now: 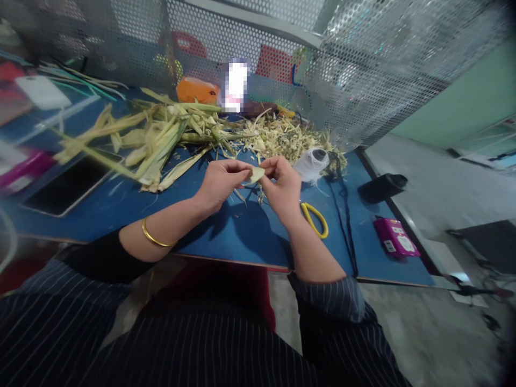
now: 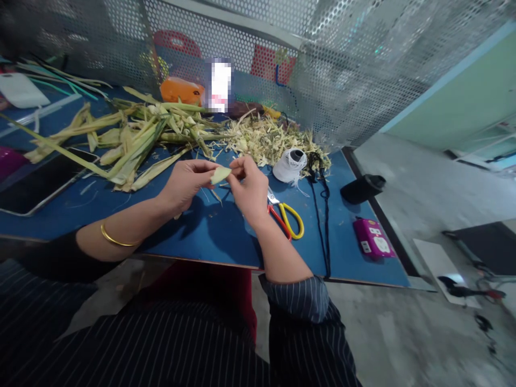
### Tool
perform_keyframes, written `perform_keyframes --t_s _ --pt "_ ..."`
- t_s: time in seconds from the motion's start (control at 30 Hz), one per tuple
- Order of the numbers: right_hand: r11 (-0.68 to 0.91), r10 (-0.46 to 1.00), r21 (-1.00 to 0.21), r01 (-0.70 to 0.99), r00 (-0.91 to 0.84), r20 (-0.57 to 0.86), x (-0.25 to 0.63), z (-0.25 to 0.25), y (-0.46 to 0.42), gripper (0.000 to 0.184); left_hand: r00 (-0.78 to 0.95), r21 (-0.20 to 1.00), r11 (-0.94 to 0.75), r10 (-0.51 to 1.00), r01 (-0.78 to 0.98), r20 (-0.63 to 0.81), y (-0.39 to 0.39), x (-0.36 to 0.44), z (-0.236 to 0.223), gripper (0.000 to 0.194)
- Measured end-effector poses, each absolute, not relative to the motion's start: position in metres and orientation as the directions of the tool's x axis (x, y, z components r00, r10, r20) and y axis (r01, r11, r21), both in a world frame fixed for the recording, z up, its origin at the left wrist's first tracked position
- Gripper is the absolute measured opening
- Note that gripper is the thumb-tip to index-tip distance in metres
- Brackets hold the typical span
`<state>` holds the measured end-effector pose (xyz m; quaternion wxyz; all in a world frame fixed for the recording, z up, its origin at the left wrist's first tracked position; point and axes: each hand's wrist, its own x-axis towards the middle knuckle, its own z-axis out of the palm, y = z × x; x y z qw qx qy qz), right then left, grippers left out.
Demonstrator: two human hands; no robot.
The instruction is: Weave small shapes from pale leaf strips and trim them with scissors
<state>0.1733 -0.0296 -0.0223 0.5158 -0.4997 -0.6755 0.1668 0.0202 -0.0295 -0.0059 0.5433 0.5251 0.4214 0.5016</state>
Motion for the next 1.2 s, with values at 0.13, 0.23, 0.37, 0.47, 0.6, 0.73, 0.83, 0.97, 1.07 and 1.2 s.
perform_keyframes --t_s 0.13,0.23,0.37,0.47,0.6,0.73,0.83,0.97,1.07,1.2 --pt "0.410 0.898 -0.843 0.347 0.010 0.441 0.174 -0.020 -0.028 0.014 0.169 0.994 -0.072 0.982 -0.080 0.085 -0.026 0.018 -0.008 0.034" --pt "0.367 0.929 -0.913 0.177 -0.029 0.368 0.175 -0.018 -0.027 0.021 0.167 0.989 -0.058 0.983 -0.139 0.081 -0.024 0.017 -0.010 0.035" --pt "0.322 0.946 -0.943 0.084 -0.056 0.318 0.176 -0.018 -0.025 0.028 0.164 0.983 -0.041 0.984 -0.178 0.071 -0.023 0.017 -0.011 0.035" --pt "0.339 0.941 -0.933 0.124 -0.064 0.333 0.177 -0.021 -0.024 0.028 0.187 0.991 -0.054 0.979 -0.126 0.077 -0.023 0.016 -0.008 0.033" --pt "0.446 0.893 -0.855 0.265 -0.069 0.445 0.178 -0.021 -0.025 0.025 0.205 0.991 0.001 0.979 -0.131 0.026 -0.020 0.014 -0.005 0.027" --pt "0.570 0.800 -0.700 0.430 -0.097 0.592 0.179 -0.014 -0.031 0.023 0.161 0.949 0.141 0.982 -0.282 -0.098 -0.016 0.014 -0.003 0.023" --pt "0.650 0.722 -0.588 0.482 -0.147 0.677 0.178 -0.008 -0.036 0.017 0.195 0.902 0.247 0.963 -0.354 -0.187 -0.016 0.013 -0.001 0.017" --pt "0.668 0.676 -0.499 0.551 -0.169 0.717 0.175 -0.006 -0.038 0.007 0.260 0.884 0.324 0.934 -0.337 -0.243 -0.019 0.013 0.002 0.010" --pt "0.661 0.662 -0.487 0.571 -0.140 0.736 0.173 -0.009 -0.037 0.010 0.300 0.889 0.341 0.921 -0.305 -0.251 -0.020 0.013 0.002 0.008" --pt "0.653 0.659 -0.493 0.575 -0.111 0.744 0.173 -0.011 -0.036 0.010 0.352 0.892 0.333 0.910 -0.305 -0.219 -0.020 0.012 -0.002 0.010"
